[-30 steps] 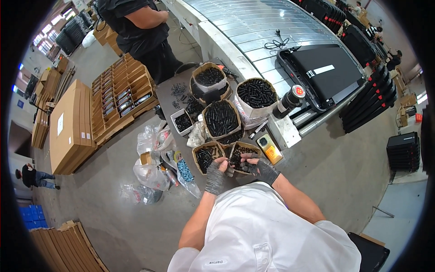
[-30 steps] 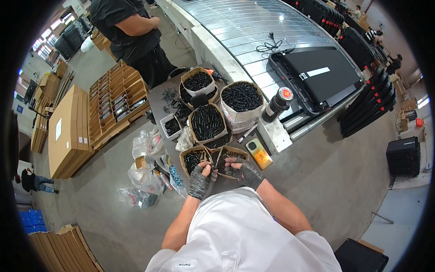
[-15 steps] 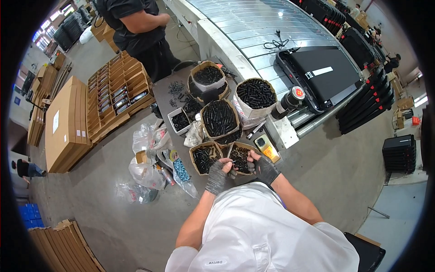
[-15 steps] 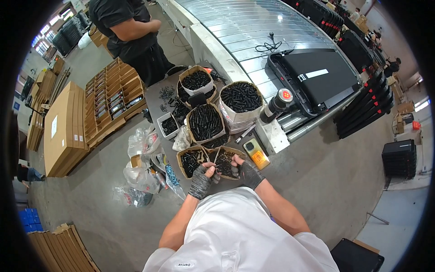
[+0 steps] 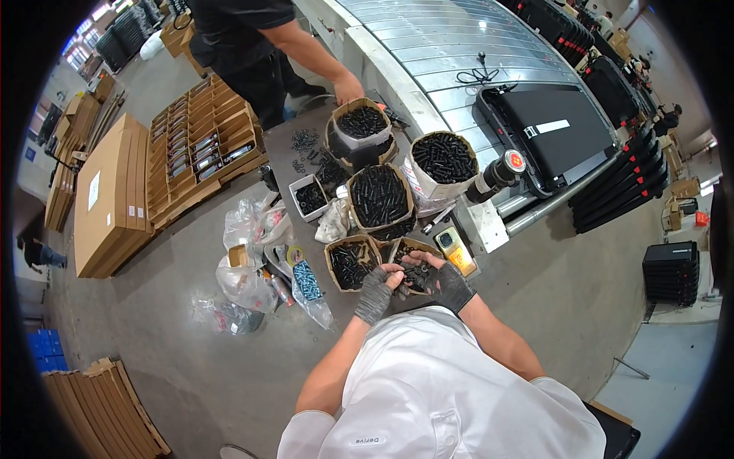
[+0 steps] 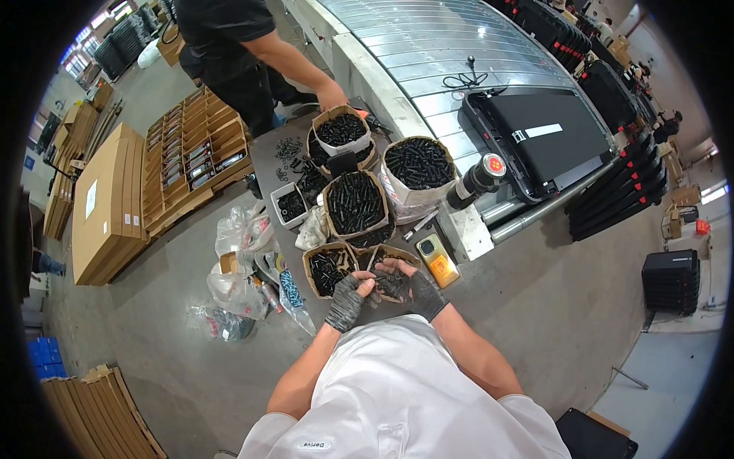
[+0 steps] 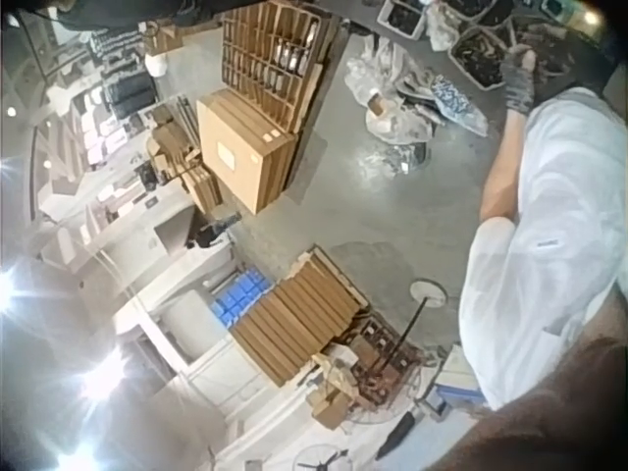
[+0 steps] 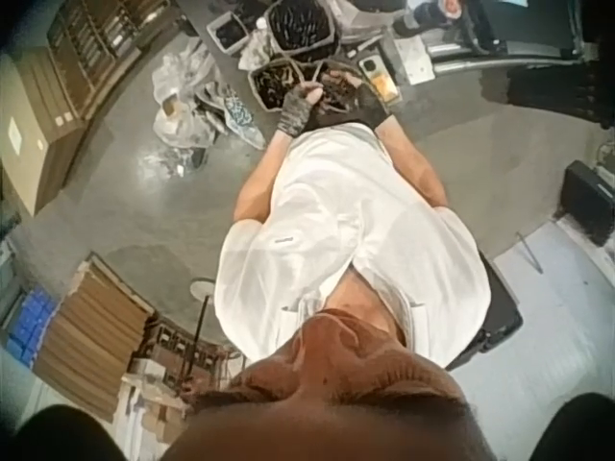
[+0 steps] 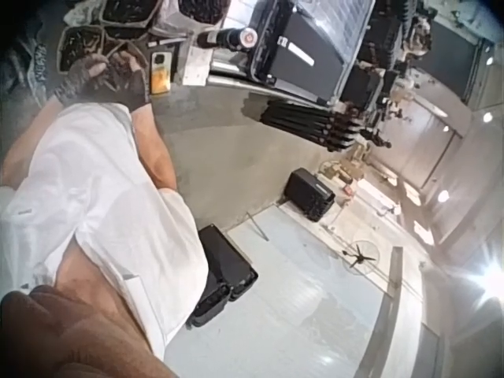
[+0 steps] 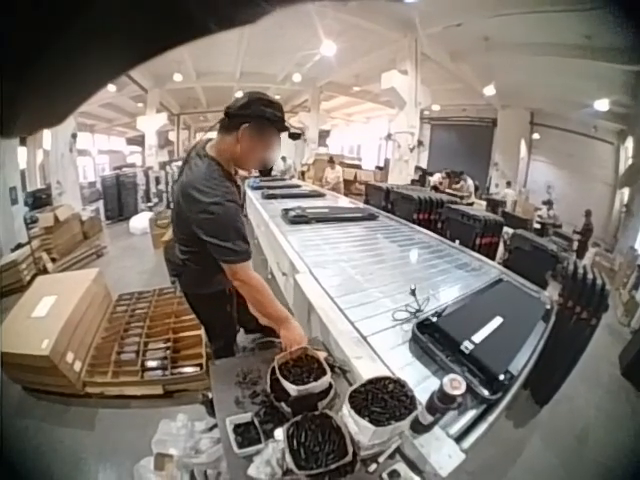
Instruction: Sorting small plastic components into different bins and moving solar panels onto a conveyor belt.
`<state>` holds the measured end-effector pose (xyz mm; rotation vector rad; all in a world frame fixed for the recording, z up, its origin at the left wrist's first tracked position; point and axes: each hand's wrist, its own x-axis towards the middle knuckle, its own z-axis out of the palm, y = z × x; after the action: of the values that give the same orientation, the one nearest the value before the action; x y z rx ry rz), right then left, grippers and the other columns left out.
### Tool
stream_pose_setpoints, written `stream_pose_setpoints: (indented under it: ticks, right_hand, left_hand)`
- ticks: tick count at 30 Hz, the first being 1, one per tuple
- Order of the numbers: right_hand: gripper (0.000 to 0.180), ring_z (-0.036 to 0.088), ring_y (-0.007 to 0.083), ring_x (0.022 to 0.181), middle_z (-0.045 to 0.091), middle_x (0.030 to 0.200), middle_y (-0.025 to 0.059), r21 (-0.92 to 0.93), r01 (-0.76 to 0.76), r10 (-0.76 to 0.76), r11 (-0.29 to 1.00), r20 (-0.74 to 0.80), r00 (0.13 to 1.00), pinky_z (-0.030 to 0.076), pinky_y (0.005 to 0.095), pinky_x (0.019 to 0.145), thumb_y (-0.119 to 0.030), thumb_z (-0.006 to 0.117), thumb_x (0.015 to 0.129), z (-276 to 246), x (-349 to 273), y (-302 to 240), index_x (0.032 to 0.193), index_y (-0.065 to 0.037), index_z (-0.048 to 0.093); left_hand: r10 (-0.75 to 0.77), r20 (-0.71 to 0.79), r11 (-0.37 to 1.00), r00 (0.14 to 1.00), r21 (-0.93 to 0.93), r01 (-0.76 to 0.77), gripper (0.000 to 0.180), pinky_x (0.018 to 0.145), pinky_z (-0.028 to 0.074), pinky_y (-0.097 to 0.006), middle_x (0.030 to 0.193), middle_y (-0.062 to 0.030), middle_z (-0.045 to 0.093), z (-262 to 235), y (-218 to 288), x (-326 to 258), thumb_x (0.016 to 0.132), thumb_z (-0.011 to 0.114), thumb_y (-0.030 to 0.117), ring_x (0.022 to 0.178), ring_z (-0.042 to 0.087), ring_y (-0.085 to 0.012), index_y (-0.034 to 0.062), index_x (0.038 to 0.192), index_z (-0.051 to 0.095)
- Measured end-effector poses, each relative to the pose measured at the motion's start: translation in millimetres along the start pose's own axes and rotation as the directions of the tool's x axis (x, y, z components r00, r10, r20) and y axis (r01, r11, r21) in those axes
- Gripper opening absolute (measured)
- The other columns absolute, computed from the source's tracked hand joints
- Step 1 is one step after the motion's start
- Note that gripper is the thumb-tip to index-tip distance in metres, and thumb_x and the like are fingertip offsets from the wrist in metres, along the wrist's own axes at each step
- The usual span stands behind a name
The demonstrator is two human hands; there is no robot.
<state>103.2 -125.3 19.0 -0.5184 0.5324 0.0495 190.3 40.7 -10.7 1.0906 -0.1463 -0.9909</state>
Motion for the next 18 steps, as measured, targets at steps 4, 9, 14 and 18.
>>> stream_pose_setpoints:
  ticks: [4,9,14,18]
  right_hand:
    - [0.039,0.056,0.0264,0.110,0.054,0.125,0.0155,-0.110,0.008,-0.004,0.994,0.042,0.999,0.048,0.0384,0.094,-0.019,0.045,0.092,-3,0,2,0.124,0.002,0.050]
    - [0.041,0.057,0.0256,0.109,0.056,0.123,0.0142,-0.094,-0.017,0.022,0.995,0.057,0.998,0.047,0.0361,0.093,-0.018,0.044,0.089,6,-1,-1,0.125,0.002,0.051]
    - [0.042,0.056,0.0246,0.110,0.057,0.121,0.0137,-0.083,0.013,-0.008,0.996,0.054,0.998,0.047,0.0342,0.091,-0.021,0.044,0.090,10,0,1,0.124,0.003,0.052]
    - [0.042,0.057,0.0230,0.103,0.058,0.120,0.0142,-0.081,0.033,-0.029,0.996,0.047,0.998,0.046,0.0332,0.090,-0.022,0.044,0.090,11,3,5,0.123,0.003,0.052]
  left_hand:
    - [0.014,-0.010,1.000,1.000,0.022,-0.014,0.023,0.061,0.052,-0.027,0.086,-0.0100,0.065,0,-1,1,0.092,0.060,0.017,0.069,0.063,-0.0161,-0.0008,0.106,0.056]
    - [0.000,-0.004,1.000,1.000,0.018,0.000,0.023,0.061,0.052,-0.027,0.086,-0.0102,0.065,-3,-2,2,0.092,0.060,0.017,0.069,0.063,-0.0154,-0.0007,0.106,0.056]
    - [0.035,-0.033,0.997,0.999,0.073,-0.032,0.021,0.060,0.052,-0.026,0.085,-0.0100,0.066,2,-1,3,0.092,0.059,0.016,0.068,0.063,-0.0143,-0.0007,0.104,0.056]
    - [0.039,-0.062,0.994,0.997,0.104,-0.033,0.018,0.061,0.051,-0.025,0.084,-0.0073,0.065,5,-1,6,0.092,0.060,0.015,0.070,0.063,-0.0131,-0.0003,0.101,0.057]
